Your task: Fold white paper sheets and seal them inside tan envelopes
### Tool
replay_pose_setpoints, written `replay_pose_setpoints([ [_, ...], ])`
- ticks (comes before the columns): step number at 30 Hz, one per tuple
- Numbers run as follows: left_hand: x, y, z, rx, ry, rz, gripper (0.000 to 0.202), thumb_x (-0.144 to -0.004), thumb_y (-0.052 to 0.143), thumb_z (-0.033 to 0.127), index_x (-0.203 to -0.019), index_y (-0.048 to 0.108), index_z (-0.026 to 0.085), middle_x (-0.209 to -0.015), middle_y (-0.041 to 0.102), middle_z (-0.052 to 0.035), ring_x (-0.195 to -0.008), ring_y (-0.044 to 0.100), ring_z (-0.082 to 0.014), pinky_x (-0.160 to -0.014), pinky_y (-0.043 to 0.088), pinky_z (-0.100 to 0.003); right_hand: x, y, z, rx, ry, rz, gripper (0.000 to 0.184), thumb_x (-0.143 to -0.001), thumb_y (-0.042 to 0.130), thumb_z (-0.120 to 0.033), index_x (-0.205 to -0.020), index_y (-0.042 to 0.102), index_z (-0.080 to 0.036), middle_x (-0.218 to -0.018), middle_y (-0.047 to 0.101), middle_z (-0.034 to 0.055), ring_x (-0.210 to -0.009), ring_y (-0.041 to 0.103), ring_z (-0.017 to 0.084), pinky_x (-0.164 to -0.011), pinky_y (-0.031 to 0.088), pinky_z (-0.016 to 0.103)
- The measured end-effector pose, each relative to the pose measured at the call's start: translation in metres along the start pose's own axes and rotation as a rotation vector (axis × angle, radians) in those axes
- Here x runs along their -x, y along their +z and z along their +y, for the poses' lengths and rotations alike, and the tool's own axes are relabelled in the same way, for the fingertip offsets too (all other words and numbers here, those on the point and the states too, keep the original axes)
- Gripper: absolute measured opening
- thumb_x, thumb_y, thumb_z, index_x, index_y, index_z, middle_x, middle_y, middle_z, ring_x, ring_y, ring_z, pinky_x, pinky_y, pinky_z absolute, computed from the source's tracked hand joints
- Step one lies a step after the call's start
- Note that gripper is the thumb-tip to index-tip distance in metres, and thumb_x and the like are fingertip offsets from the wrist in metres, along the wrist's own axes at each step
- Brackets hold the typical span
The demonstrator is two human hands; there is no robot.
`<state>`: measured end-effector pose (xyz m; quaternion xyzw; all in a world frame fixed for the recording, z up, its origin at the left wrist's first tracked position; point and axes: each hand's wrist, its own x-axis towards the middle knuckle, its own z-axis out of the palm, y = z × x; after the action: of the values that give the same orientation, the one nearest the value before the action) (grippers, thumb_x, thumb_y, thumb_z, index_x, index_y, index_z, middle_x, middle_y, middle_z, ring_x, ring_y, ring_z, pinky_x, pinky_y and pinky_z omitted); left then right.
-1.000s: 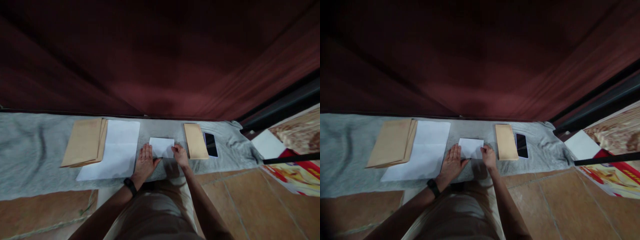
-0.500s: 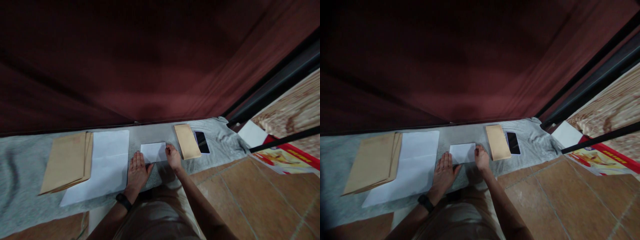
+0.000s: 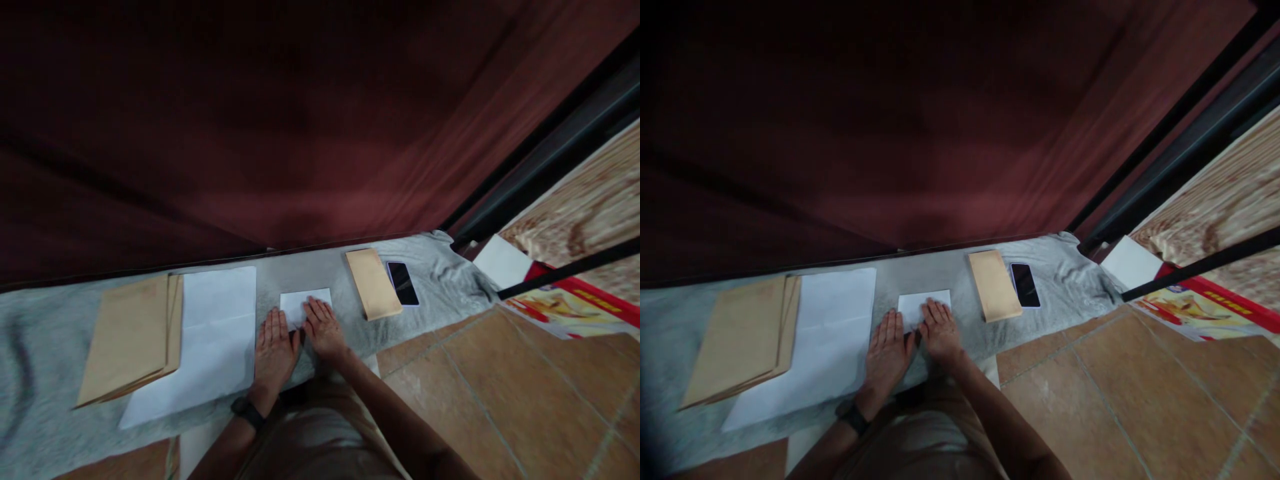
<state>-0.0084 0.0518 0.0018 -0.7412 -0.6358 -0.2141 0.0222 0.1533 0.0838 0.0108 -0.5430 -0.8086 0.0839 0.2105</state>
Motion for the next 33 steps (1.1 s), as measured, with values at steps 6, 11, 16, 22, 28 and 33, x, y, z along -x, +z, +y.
replay_pose_setpoints([
  [6, 0.0, 0.0, 0.0, 0.026, -0.012, 0.017, 0.068, -0.1, 0.038, 0.043, -0.154, 0.035, 0.002, -0.156, 0.044, -0.0262, -0.148, 0.04, -0.0369, -0.118, 0.038, -0.057, 0.01, -0.008, 0.023, 0.075, 0.077, 0.05, 0.053, -0.105, 0.046, -0.034, -0.156, 0.041, -0.018, -0.159, 0.044, 0.0118, -0.148, 0.04, 0.028, -0.121, 0.032, 0.048],
  [11, 0.0, -0.002, 0.0, 0.043, -0.014, 0.008, 0.068, -0.1, 0.038, 0.043, -0.155, 0.034, 0.003, -0.157, 0.043, -0.0254, -0.147, 0.04, -0.0365, -0.118, 0.037, -0.057, 0.018, -0.014, 0.035, 0.112, 0.135, 0.095, 0.055, -0.105, 0.045, -0.032, -0.156, 0.04, -0.012, -0.158, 0.044, 0.0155, -0.147, 0.041, 0.03, -0.121, 0.033, 0.05],
  [16, 0.0, -0.001, -0.003, 0.053, -0.008, 0.005, 0.067, -0.1, 0.039, 0.043, -0.153, 0.036, 0.001, -0.157, 0.042, -0.0279, -0.147, 0.04, -0.0377, -0.118, 0.037, -0.058, 0.026, -0.02, 0.045, 0.134, 0.186, 0.084, 0.052, -0.106, 0.042, -0.031, -0.155, 0.042, -0.012, -0.158, 0.045, 0.0154, -0.147, 0.041, 0.03, -0.12, 0.034, 0.05],
  [22, 0.0, -0.001, -0.007, 0.079, 0.016, 0.024, 0.061, -0.1, 0.042, 0.04, -0.151, 0.041, 0.006, -0.154, 0.048, -0.0249, -0.145, 0.043, -0.0362, -0.116, 0.04, -0.056, 0.027, -0.024, 0.043, 0.101, 0.173, 0.11, 0.053, -0.104, 0.04, -0.024, -0.154, 0.041, -0.006, -0.159, 0.042, 0.0184, -0.15, 0.037, 0.028, -0.121, 0.035, 0.048],
  [28, -0.013, -0.009, 0.002, 0.223, -0.119, -0.05, 0.051, -0.096, 0.045, 0.027, -0.143, 0.05, 0.009, -0.139, 0.061, -0.0216, -0.128, 0.058, -0.0336, -0.107, 0.047, -0.053, 0.027, -0.013, 0.014, 0.041, -0.031, 0.046, 0.056, -0.098, 0.053, -0.026, -0.151, 0.046, -0.009, -0.157, 0.046, 0.0151, -0.148, 0.04, 0.027, -0.123, 0.034, 0.048],
  [33, -0.033, -0.009, 0.003, 0.565, -0.41, -0.094, 0.052, -0.085, 0.06, 0.032, -0.134, 0.058, 0.012, -0.129, 0.065, -0.0182, -0.122, 0.059, -0.0331, -0.109, 0.045, -0.054, 0.027, -0.01, 0.006, 0.051, -0.018, 0.025, 0.057, -0.097, 0.056, -0.025, -0.151, 0.047, -0.009, -0.156, 0.049, 0.0148, -0.147, 0.042, 0.026, -0.123, 0.034, 0.046],
])
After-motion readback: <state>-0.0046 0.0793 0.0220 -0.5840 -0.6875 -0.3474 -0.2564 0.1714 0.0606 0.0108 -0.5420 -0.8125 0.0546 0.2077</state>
